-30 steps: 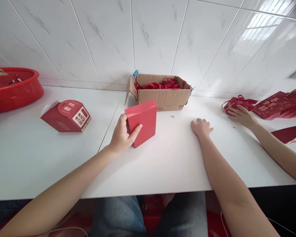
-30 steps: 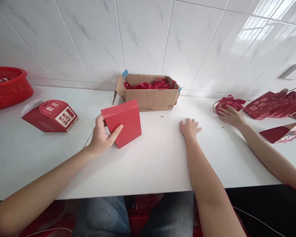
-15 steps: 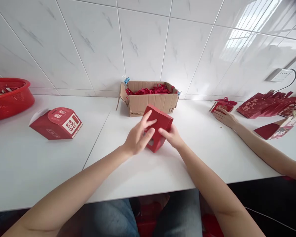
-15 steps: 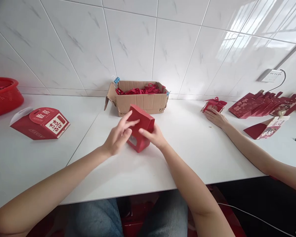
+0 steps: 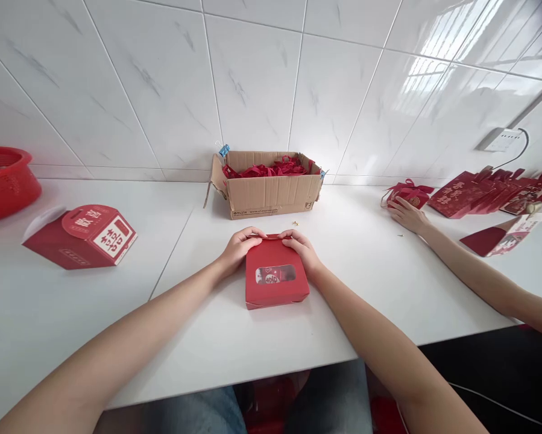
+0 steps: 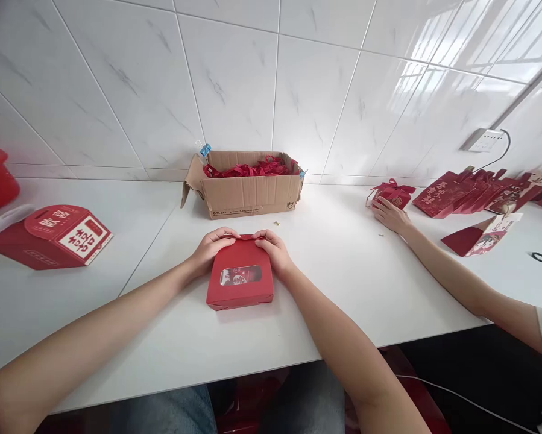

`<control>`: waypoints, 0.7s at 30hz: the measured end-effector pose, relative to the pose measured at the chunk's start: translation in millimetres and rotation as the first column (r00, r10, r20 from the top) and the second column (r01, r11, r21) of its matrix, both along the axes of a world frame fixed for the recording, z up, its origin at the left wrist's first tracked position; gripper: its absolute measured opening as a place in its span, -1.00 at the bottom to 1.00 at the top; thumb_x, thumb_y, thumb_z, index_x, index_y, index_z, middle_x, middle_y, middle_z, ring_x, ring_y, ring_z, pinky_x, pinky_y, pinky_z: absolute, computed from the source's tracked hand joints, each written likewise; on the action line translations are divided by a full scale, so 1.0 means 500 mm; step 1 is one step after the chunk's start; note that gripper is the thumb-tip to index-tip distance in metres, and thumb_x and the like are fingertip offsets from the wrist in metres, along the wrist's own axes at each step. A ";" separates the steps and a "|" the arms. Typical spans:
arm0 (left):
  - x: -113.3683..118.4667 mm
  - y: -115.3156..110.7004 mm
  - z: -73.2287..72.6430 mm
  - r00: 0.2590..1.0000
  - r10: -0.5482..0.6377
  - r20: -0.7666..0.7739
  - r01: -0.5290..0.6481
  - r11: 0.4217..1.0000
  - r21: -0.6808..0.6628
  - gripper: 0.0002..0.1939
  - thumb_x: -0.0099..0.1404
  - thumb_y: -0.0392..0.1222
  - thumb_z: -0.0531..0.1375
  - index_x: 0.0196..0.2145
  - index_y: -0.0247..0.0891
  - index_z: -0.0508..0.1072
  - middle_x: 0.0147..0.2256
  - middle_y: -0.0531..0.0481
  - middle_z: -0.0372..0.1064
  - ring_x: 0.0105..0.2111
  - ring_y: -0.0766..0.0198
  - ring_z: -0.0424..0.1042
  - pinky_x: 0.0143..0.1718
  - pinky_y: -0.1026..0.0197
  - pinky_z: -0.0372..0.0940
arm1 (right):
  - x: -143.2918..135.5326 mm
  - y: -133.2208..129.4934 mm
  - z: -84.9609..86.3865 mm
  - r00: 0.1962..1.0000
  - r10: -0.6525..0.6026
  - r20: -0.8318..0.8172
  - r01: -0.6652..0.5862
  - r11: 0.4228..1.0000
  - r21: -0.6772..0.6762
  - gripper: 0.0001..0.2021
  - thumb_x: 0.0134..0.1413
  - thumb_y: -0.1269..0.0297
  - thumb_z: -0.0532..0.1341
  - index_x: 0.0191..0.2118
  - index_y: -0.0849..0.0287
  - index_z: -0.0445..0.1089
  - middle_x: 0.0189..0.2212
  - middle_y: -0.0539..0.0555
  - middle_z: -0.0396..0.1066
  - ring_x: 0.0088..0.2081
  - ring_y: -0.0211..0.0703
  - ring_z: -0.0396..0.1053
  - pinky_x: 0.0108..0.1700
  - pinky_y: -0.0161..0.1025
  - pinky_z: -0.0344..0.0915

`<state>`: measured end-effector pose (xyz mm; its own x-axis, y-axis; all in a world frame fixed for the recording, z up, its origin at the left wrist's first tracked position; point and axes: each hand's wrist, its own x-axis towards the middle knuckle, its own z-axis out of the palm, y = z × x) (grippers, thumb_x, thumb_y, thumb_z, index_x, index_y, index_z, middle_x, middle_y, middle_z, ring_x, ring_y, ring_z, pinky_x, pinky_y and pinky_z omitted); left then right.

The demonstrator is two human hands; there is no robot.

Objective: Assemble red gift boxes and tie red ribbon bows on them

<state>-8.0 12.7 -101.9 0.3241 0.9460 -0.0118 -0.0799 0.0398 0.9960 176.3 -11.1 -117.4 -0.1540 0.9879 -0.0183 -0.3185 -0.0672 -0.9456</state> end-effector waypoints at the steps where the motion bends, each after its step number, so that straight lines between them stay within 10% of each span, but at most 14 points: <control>1: -0.001 0.003 -0.006 1.000 -0.002 0.014 0.002 1.000 -0.011 -0.78 -0.01 -0.13 0.29 -0.40 -0.27 0.43 -0.44 0.02 0.41 -0.51 0.32 0.32 -0.48 0.28 0.17 | 0.000 0.002 -0.003 1.000 -0.009 0.016 0.009 1.000 0.002 -0.83 -0.15 0.22 0.27 -0.35 0.11 0.37 -0.47 -0.06 0.42 -0.45 -0.20 0.33 -0.38 -0.26 0.24; 21: -0.017 0.032 0.001 0.985 0.047 0.167 0.020 0.925 -0.380 -0.73 0.02 -0.11 0.32 -0.48 -0.28 0.31 -0.56 0.06 0.35 -0.58 0.33 0.34 -0.54 0.30 0.18 | -0.030 0.032 0.005 0.932 -0.241 0.270 0.191 0.962 0.196 -0.82 -0.01 0.12 0.16 -0.43 0.11 0.39 -0.34 0.06 0.38 -0.27 -0.08 0.32 -0.25 -0.17 0.24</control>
